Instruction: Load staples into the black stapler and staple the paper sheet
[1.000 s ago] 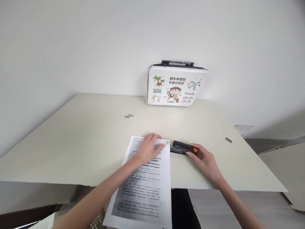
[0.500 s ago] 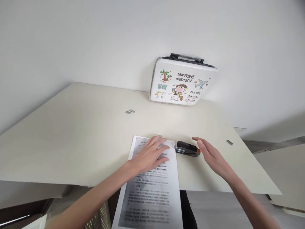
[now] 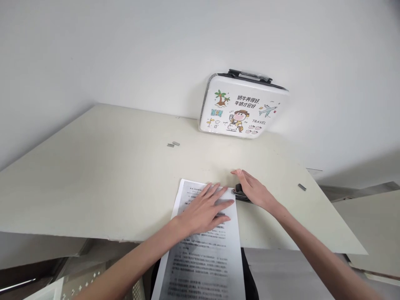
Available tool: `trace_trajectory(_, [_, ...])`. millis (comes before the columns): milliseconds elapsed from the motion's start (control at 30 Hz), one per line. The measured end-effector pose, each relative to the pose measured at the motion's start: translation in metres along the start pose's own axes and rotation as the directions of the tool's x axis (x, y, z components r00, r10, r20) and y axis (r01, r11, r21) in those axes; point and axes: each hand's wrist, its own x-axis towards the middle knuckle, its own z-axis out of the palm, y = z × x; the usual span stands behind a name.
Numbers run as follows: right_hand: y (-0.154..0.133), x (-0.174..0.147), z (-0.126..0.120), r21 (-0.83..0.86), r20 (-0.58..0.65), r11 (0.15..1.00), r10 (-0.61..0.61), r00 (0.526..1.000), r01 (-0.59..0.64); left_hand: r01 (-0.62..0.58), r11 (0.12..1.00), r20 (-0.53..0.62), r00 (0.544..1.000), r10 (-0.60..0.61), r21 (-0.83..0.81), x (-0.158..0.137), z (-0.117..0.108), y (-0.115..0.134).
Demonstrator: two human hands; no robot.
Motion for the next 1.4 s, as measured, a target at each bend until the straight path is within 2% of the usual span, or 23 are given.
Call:
trace_trajectory(300, [0.002,0.005,0.001,-0.118,0.015,0.99,-0.075,0.997,0.077,-0.008,1.0,-0.017,1.0,0.008,-0.009,-0.002,0.001,0.001])
trace_trajectory(567, [0.003,0.006,0.002,-0.147,0.013,0.98,-0.136,0.991,0.137,-0.008,1.0,-0.021,1.0,0.008,-0.02,-0.001,0.0,0.001])
trace_trajectory(800, [-0.001,0.006,0.001,-0.175,0.021,0.979,-0.106,0.994,0.108,-0.013,1.0,-0.032,0.999,0.013,-0.017,-0.001,0.001,0.001])
trace_trajectory(1133, [0.008,0.016,-0.004,-0.055,0.058,0.996,-0.063,0.996,0.066,0.012,1.0,-0.01,1.0,-0.012,-0.022,-0.001,0.0,0.002])
trace_trajectory(1400, [0.0,0.009,-0.003,-0.12,0.038,0.989,-0.08,0.996,0.084,0.01,1.0,-0.027,1.0,-0.011,-0.03,-0.001,0.001,0.002])
